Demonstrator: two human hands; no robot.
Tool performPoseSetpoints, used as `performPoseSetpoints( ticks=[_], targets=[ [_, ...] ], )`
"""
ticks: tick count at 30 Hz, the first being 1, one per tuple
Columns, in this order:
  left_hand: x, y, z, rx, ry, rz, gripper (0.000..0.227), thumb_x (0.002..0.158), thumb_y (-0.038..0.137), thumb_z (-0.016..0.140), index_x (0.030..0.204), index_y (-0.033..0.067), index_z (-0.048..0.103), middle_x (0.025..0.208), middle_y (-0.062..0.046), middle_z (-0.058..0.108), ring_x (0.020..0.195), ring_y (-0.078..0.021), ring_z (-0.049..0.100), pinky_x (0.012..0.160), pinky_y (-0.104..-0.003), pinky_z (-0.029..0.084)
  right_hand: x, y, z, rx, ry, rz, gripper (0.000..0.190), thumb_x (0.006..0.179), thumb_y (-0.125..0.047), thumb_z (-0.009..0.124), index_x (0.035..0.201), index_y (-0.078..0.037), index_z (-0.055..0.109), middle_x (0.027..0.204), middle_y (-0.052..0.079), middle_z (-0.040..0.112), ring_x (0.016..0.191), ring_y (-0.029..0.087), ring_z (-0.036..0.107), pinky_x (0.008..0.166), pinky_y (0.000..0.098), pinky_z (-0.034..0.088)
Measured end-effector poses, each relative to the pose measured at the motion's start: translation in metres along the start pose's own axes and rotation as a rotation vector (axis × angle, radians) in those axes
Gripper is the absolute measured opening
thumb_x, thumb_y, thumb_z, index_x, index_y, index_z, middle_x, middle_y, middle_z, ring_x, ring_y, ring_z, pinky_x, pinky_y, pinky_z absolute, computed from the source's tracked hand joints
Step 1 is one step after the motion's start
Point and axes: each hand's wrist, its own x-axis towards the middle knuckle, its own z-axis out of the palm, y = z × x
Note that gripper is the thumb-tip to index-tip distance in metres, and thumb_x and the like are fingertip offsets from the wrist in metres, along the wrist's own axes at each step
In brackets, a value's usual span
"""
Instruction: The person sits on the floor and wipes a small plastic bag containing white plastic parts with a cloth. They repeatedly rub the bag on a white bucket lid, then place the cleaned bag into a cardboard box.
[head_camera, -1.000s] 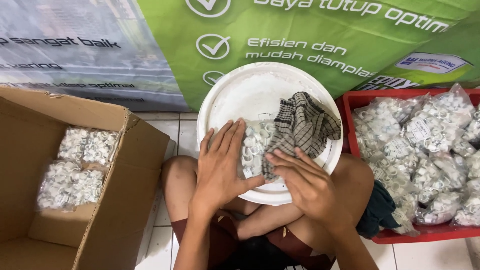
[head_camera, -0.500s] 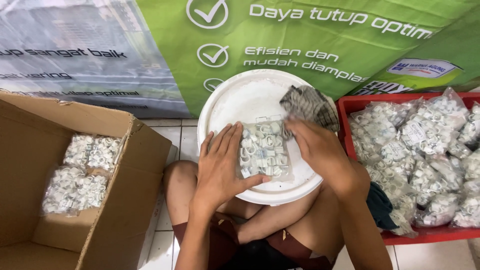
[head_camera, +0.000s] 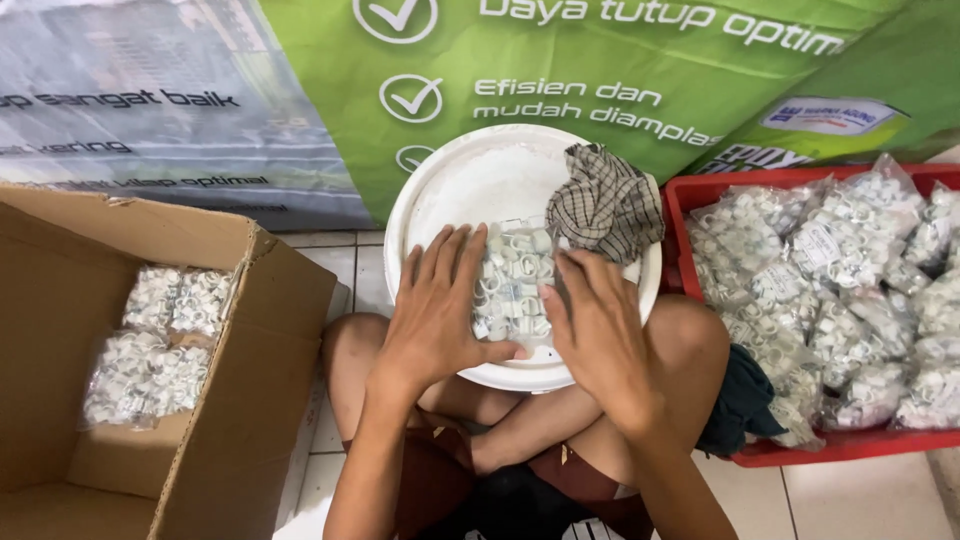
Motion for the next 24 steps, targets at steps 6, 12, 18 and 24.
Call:
performPoseSetpoints(
  ticks=[6, 12, 18, 24],
  targets=[
    [0.007, -0.002, 0.015, -0.043, 0.057, 0.015, 0.142, 0.064, 0.053, 0.103, 0.172, -0.0044, 0.031, 0.157, -0.031, 0.050, 0.157, -0.0497, 0.039, 0.130, -0.068, 0.026, 0.004, -0.032, -0.010, 0.222, -0.104, 0.075, 0.063, 0.118, -0.031, 0.046, 0.159, 0.016, 0.047, 0.169, 0.039, 0.044, 0.155, 0.054, 0.043, 0.128, 0.0640, 0.027],
    [-0.004, 0.015, -0.006, -0.302, 0.145, 0.082, 0.133, 0.067, 0.012, 0.100, 0.173, -0.0073, 0.022, 0.169, -0.038, 0.033, 0.149, -0.0586, 0.049, 0.108, -0.068, 0.054, -0.003, -0.048, -0.012, 0.571, 0.099, 0.033, 0.062, 0.115, -0.017, 0.052, 0.169, 0.008, 0.035, 0.169, 0.036, 0.043, 0.159, 0.051, 0.038, 0.132, 0.0620, 0.026],
    [-0.016, 0.030, -0.045, -0.313, 0.231, 0.179, 0.136, 0.066, 0.003, 0.100, 0.175, -0.0016, 0.020, 0.176, -0.035, 0.024, 0.150, -0.0615, 0.047, 0.114, -0.068, 0.053, 0.006, -0.077, -0.018, 0.810, 0.330, 0.010, 0.074, 0.116, -0.017, 0.055, 0.176, 0.003, 0.017, 0.165, 0.037, 0.037, 0.163, 0.051, 0.030, 0.133, 0.0639, 0.027],
    [-0.047, -0.004, -0.078, -0.252, 0.361, 0.404, 0.116, 0.110, 0.039, 0.088, 0.183, 0.0132, 0.001, 0.190, -0.023, 0.004, 0.184, -0.0470, 0.015, 0.149, -0.062, 0.034, 0.026, -0.121, -0.029, 0.871, 0.372, -0.091, 0.068, 0.123, -0.033, 0.050, 0.176, -0.004, 0.020, 0.188, 0.021, 0.020, 0.179, 0.039, 0.021, 0.149, 0.0495, 0.024]
  ],
)
